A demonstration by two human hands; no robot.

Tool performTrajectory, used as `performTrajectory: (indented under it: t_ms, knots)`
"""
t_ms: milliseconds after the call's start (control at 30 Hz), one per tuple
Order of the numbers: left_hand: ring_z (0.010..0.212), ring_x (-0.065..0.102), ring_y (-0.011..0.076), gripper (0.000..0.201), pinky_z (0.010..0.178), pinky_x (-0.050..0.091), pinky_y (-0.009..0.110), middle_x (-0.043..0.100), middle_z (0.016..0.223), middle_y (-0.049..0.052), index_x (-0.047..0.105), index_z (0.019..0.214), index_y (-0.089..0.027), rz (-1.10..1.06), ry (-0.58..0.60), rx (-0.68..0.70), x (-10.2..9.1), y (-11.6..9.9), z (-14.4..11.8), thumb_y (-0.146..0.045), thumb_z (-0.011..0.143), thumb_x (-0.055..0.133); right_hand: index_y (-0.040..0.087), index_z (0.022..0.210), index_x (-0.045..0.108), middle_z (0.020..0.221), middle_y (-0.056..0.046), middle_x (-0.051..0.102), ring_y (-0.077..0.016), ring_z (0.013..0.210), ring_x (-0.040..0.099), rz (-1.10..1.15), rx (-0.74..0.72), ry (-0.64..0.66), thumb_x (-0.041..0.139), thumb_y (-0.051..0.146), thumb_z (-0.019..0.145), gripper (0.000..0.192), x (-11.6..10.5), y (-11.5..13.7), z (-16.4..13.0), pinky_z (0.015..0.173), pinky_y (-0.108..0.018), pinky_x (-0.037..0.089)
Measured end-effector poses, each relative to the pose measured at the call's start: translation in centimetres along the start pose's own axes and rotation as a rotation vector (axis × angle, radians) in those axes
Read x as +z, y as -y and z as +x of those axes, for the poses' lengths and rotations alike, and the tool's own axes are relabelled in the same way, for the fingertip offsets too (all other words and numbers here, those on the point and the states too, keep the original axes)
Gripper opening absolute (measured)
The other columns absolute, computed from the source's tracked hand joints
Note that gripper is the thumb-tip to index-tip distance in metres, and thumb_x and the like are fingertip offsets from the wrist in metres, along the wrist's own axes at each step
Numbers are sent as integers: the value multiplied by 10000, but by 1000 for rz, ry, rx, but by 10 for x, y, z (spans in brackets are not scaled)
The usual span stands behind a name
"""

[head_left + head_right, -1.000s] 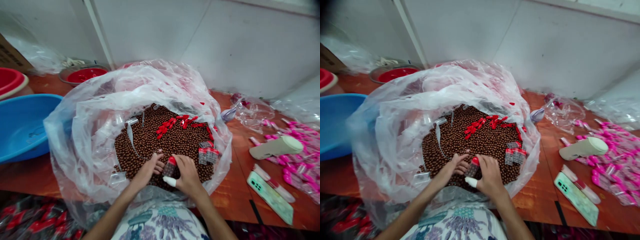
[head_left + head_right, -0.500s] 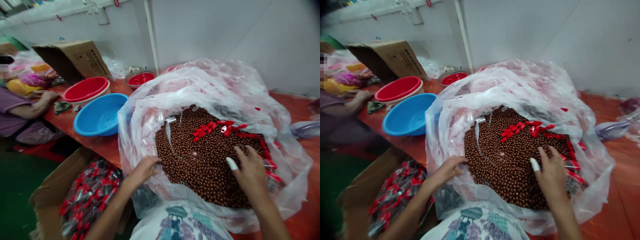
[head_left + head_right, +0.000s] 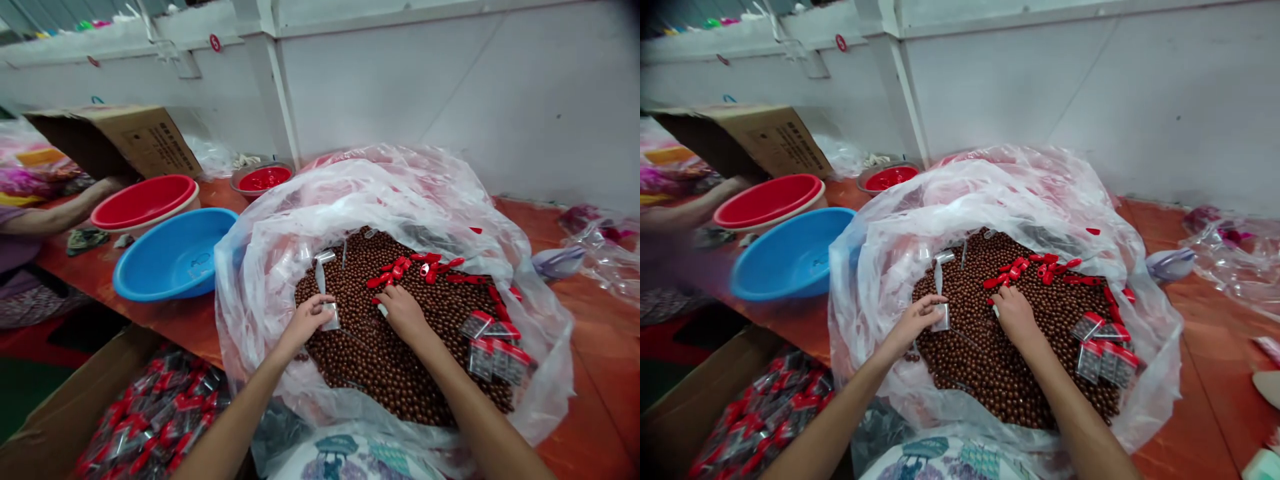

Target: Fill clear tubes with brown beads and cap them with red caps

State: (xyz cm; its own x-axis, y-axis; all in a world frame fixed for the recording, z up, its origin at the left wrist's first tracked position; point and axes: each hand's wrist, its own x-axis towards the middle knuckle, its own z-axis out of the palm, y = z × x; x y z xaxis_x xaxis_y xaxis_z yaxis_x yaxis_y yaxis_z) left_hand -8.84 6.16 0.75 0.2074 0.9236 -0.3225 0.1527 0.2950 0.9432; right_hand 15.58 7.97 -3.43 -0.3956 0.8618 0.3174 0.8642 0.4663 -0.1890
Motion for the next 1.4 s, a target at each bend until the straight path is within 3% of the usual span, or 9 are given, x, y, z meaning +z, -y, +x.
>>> performTrajectory:
  t_ms: [100,200,300,433,600,667,900,1167,1400]
  knots:
    - [551,486,82,398,490,380,182,540,671,-14,589,1010,-121,38,48,0,10,5,18,-353,689,629,171,972,596,954,-88,589,-211,885,529,89,73,-28,435,79,800,253,-10,4,-23,798,-357,456]
    - [605,529,99,341,566,421,213,585,752,9,587,942,-121,74,66,28,20,9,35,-321,671,639,189,1084,517,1020,-76,588,-198,926,555,406,323,-139,445,169,840,254,-24,15,-56,838,-363,461]
    - [620,533,105,250,591,413,216,583,714,-8,589,839,-143,227,33,150,34,12,50,-307,659,649,225,1202,432,1069,-74,585,-189,880,592,744,601,-256,459,260,854,351,-36,28,-92,787,-358,500]
    - [593,538,120,253,546,401,217,586,660,-14,598,811,-162,383,49,187,57,15,65,-361,661,642,233,1157,467,1059,-77,588,-181,812,608,944,761,-314,465,250,838,320,-45,39,-134,732,-351,521]
    - [541,540,119,269,536,396,227,607,638,-10,623,801,-159,468,131,135,85,19,72,-381,652,649,215,864,571,927,-61,611,-216,897,576,748,629,-242,484,173,766,137,-47,40,-162,772,-353,484]
    - [546,541,122,262,544,389,229,613,635,-10,636,784,-163,501,157,124,95,19,72,-379,638,661,220,838,581,894,-52,612,-207,868,573,659,581,-180,472,151,771,145,-48,39,-166,754,-340,482]
    - [563,525,123,296,539,362,223,595,621,-14,648,780,-164,488,245,131,118,21,68,-420,633,657,251,1221,487,1114,-71,545,-206,1034,519,438,442,-12,383,54,754,517,-46,36,-168,873,-369,459]
    - [589,518,118,310,545,350,215,585,651,-23,609,805,-174,467,264,157,137,23,56,-429,637,657,272,1303,407,1098,-65,543,-238,1020,490,334,444,-36,356,-4,650,710,-49,32,-174,891,-448,428]
    - [601,528,122,264,555,346,219,576,651,-34,599,827,-191,560,192,171,118,13,61,-375,644,651,259,1315,389,1133,-60,511,-230,1051,458,361,487,-65,345,5,651,713,-53,28,-178,918,-427,400]
